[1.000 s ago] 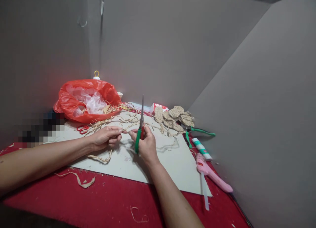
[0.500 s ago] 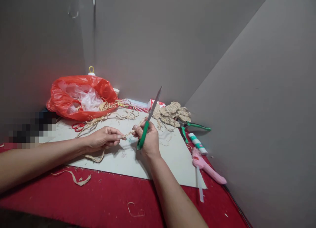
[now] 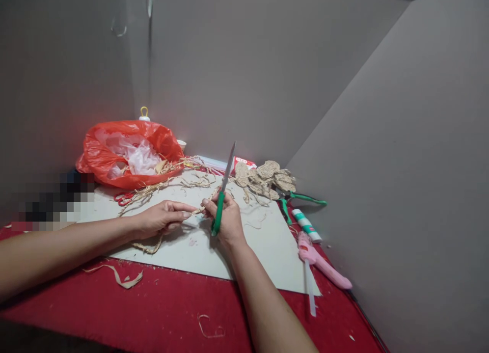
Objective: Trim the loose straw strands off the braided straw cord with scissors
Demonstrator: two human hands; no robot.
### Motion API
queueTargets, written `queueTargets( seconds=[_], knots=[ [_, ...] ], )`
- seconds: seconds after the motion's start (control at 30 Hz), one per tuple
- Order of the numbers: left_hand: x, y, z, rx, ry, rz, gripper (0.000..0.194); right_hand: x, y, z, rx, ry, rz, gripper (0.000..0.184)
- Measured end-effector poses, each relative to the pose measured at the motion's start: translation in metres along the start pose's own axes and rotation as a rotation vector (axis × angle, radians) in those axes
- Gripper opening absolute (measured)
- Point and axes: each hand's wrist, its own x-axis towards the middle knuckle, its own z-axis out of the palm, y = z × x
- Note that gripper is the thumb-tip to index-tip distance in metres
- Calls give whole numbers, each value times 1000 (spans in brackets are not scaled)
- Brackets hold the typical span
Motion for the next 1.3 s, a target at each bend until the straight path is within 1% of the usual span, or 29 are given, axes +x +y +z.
queueTargets(
  seconds=[0.07, 0.13, 0.2, 0.23, 0.3, 0.37, 0.4, 0.47, 0.5, 0.57, 0.63, 0.77, 0.9, 1.03, 1.13, 1.3],
  knots=[
    [0, 0, 0, -13, 23, -11, 44, 0, 1, -2, -53, -18, 16, 44],
    [2, 1, -2, -38, 75, -15, 39, 1, 2, -5, -149, -20, 28, 43],
    [3, 2, -6, -78, 131, 7, 36, 2, 5, -9, -278, -14, 5, 43],
    [5, 3, -8, -101, 154, 28, 35, 3, 5, -11, -355, -12, -30, 43],
    [7, 5, -12, -145, 192, 65, 33, 5, 6, -16, -548, -22, -133, 42],
    [8, 6, -16, -174, 239, 86, 31, 5, 5, -18, -813, -29, -221, 41],
    [8, 7, -17, -183, 264, 90, 30, 4, 4, -19, -962, -33, -241, 39],
    [8, 8, -17, -196, 294, 98, 28, 1, 1, -19, -1226, -56, -239, 34],
    [8, 9, -17, -201, 297, 103, 28, 0, 0, -19, -1321, -74, -227, 33],
    [8, 8, -17, -207, 293, 114, 27, -3, -1, -17, -1432, -109, -215, 36],
    [8, 8, -18, -211, 304, 124, 24, -4, -1, -16, -1488, -111, -232, 40],
    [11, 7, -20, -220, 328, 142, 15, -5, -2, -15, -1565, -70, -294, 43],
    [12, 7, -21, -240, 352, 143, 13, -4, -1, -17, -1635, -22, -328, 41],
    [12, 8, -21, -263, 366, 128, 13, -3, 1, -18, -1652, -12, -352, 38],
    [12, 9, -22, -283, 372, 119, 14, -3, 1, -17, -1668, -9, -339, 42],
    [12, 10, -24, -312, 337, 114, 8, -4, 0, -14, -1703, -19, -286, 48]
  ],
)
